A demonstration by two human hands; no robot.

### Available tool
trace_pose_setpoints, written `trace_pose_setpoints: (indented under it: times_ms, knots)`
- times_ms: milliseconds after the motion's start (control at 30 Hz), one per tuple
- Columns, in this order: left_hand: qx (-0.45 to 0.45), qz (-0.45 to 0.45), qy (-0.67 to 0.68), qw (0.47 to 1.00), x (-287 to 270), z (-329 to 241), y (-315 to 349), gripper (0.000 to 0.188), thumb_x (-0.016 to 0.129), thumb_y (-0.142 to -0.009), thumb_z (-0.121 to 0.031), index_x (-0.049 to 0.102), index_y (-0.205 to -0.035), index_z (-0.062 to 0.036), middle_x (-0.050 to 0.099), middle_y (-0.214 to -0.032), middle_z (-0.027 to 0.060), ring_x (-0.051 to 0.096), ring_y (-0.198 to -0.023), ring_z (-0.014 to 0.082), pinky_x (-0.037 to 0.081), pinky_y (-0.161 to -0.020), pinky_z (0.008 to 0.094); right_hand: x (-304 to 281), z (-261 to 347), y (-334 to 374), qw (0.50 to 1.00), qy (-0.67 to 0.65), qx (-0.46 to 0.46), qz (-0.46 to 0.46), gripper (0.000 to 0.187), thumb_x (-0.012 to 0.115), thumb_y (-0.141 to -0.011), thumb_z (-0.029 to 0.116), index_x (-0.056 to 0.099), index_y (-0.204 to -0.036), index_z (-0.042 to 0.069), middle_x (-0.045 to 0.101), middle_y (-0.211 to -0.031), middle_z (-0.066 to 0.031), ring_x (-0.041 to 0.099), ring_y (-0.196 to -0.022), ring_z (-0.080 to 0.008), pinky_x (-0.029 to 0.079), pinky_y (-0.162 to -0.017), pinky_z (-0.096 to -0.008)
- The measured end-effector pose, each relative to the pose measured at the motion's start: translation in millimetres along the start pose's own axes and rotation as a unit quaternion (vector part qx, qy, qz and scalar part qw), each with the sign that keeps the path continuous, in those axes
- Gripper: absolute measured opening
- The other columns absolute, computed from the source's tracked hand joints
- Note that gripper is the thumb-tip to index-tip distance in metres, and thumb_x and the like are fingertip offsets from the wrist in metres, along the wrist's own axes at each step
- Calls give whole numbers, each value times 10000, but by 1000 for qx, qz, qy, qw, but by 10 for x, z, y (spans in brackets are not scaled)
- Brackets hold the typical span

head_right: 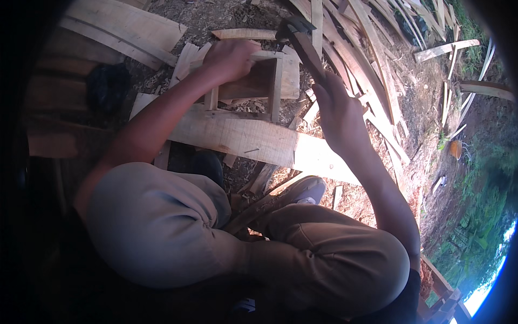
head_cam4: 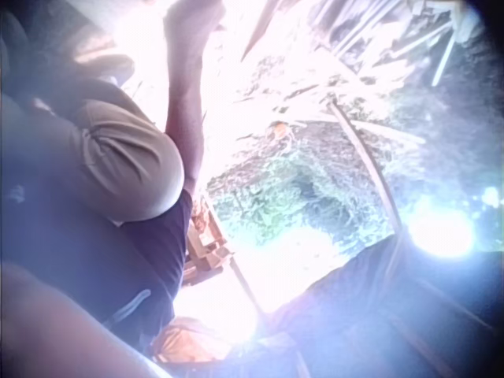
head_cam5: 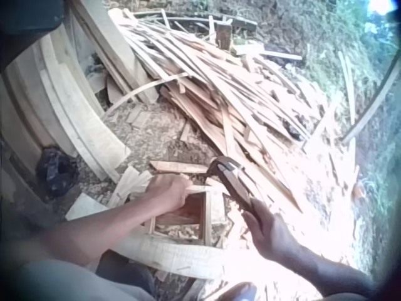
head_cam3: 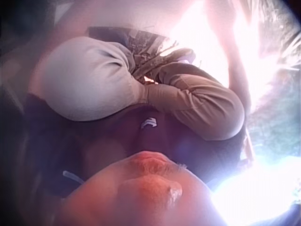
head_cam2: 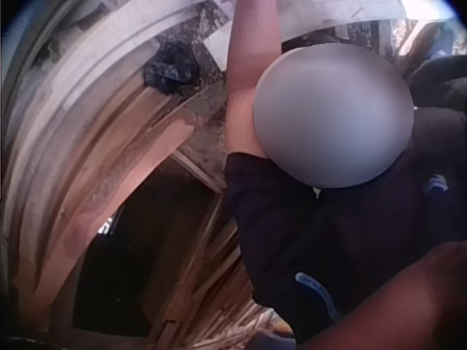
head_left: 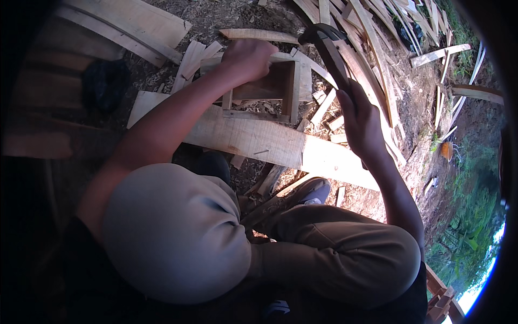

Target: The person assembles a small wooden box-like structure by hand, using a hammer to drive nails into the joints. They repeatedly position wooden pieces, hammer nails, and adjust the frame to secure the components.

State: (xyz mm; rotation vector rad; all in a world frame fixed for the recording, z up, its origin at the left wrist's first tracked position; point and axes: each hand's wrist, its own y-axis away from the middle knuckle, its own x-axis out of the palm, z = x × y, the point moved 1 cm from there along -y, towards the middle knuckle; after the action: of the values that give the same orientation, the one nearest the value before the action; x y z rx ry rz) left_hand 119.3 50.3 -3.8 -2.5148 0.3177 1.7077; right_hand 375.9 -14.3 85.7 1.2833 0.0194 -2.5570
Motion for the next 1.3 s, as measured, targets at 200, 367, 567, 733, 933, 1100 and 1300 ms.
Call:
trace_pose_setpoints:
  times_ms: [200, 367, 567, 733, 933, 1100, 1300]
  knots:
    - [2, 3, -11, 1000, 43, -9, -51, 365, 655, -871, -161, 688, -1234, -139, 708, -1131, 159, 677, -1054, 347, 533, -949, 475, -114, -5, -10, 998, -6, -54, -38, 274, 528, -1042, 220, 554, -1243, 36, 660, -750, -194, 689, -648, -334, 479, -575, -400]
    - [12, 35, -48, 998, -9, 26, -43, 347, 652, -867, -177, 700, -1208, -129, 717, -1092, 157, 690, -1005, 349, 547, -908, 469, -85, 121, 30, 989, -73, -61, -113, 224, 507, -1045, 185, 515, -1221, 45, 644, -729, -200, 668, -589, -290, 477, -539, -412]
    - [35, -12, -28, 999, 67, 42, -49, 345, 660, -863, -190, 704, -1200, -125, 720, -1086, 155, 691, -1003, 343, 550, -889, 463, -75, 89, 0, 998, 3, -46, -33, 273, 533, -1036, 217, 491, -1258, 62, 651, -713, -252, 677, -681, -453, 490, -572, -524]
    - [25, 6, -22, 999, 57, 54, -48, 346, 658, -864, -190, 702, -1201, -122, 720, -1086, 157, 687, -1011, 346, 545, -898, 468, -7, 49, 75, 996, -6, -81, -45, 238, 534, -1035, 201, 518, -1218, 51, 667, -791, -259, 673, -664, -446, 482, -558, -504]
    - [1, 53, -45, 998, -45, -37, -43, 341, 655, -862, -187, 696, -1196, -130, 721, -1044, 153, 690, -1001, 336, 547, -885, 466, -61, 39, 42, 997, -20, -63, -50, 238, 522, -1049, 222, 532, -1190, 32, 635, -692, -205, 670, -604, -345, 475, -548, -410]
    - [26, 3, -31, 999, 25, 76, -10, 332, 655, -866, -175, 696, -1194, -140, 722, -1037, 152, 692, -990, 339, 552, -877, 471, 40, 21, 66, 990, -39, -78, -115, 214, 494, -1050, 176, 480, -1194, 19, 638, -724, -250, 682, -635, -360, 476, -562, -429]
    - [28, -6, -31, 999, 51, 42, -45, 248, 655, -867, -187, 715, -1103, -139, 719, -998, 153, 691, -968, 352, 553, -861, 475, -14, 98, 114, 996, -37, -38, -76, 182, 505, -1043, 158, 483, -1180, 40, 657, -764, -273, 668, -691, -470, 479, -564, -499]
